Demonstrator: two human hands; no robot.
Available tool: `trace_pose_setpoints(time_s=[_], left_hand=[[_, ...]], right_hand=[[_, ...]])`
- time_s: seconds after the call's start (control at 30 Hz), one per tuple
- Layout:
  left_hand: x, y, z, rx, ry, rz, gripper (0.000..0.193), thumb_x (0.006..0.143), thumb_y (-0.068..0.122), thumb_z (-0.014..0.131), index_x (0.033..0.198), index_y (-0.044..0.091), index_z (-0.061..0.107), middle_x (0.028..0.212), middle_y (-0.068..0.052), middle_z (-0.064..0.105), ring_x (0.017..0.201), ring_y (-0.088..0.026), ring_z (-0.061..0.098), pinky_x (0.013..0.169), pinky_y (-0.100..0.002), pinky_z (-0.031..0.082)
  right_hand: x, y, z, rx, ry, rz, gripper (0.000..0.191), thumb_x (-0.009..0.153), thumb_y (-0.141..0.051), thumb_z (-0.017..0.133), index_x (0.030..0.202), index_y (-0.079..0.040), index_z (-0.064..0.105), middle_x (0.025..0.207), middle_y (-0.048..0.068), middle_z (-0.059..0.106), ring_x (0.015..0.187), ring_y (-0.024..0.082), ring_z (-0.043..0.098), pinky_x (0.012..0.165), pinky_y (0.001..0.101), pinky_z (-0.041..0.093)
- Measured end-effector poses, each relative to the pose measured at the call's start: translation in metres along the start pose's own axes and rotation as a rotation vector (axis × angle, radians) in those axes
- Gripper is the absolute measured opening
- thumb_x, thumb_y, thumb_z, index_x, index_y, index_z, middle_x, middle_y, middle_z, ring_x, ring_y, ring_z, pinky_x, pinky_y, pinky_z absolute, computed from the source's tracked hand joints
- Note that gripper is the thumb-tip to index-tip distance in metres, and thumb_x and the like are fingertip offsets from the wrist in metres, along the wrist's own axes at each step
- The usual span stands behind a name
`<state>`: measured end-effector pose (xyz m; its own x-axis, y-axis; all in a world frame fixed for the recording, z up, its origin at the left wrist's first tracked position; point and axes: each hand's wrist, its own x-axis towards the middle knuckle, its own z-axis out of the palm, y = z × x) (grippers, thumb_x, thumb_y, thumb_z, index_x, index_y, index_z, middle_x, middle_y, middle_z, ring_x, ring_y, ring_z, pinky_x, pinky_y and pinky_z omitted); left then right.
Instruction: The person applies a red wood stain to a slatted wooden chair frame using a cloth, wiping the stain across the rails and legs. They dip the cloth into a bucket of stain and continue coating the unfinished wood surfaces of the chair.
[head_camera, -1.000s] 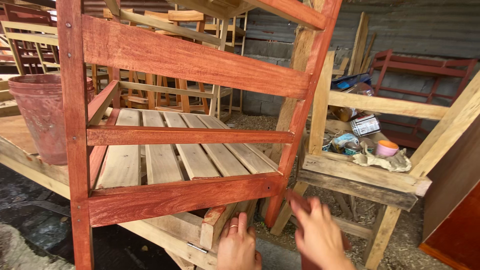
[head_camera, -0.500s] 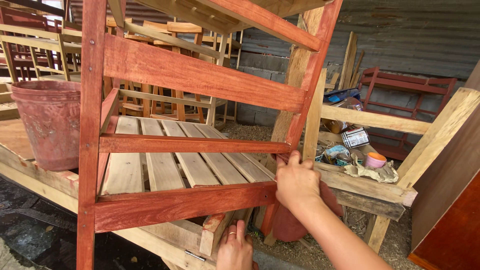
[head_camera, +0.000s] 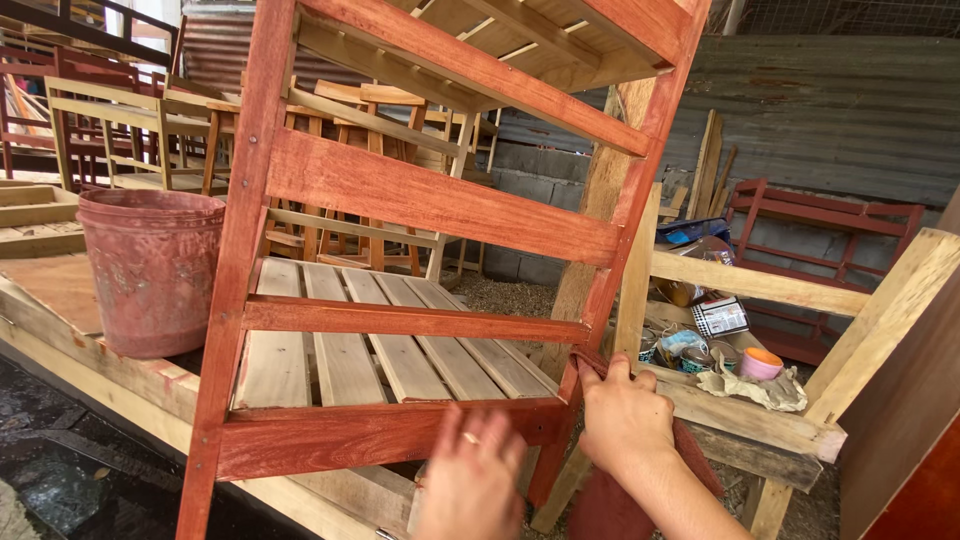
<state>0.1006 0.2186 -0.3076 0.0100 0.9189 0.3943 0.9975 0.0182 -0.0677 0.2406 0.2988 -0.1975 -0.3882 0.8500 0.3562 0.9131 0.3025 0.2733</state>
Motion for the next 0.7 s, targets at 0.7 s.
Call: trace_pose_setpoints(time_s=[0.7], left_hand=[[0.0, -0.04, 0.021, -0.015, 0.455, -0.001, 0.064, 0.085, 0.033, 0.058, 0.144, 0.015, 0.041, 0.16, -0.02, 0.029, 0.155, -0.038, 0.013, 0.115, -0.069, 0.001]], right_hand=[[-0.004, -0.016, 0.022, 0.041, -0.086, -0.045, 0.069, 0.079, -0.019, 0.075, 0.144, -0.024, 0.052, 0.148, 0.017, 0.043, 0.121, 0.039, 0.058, 0.09, 0.044, 0.062]])
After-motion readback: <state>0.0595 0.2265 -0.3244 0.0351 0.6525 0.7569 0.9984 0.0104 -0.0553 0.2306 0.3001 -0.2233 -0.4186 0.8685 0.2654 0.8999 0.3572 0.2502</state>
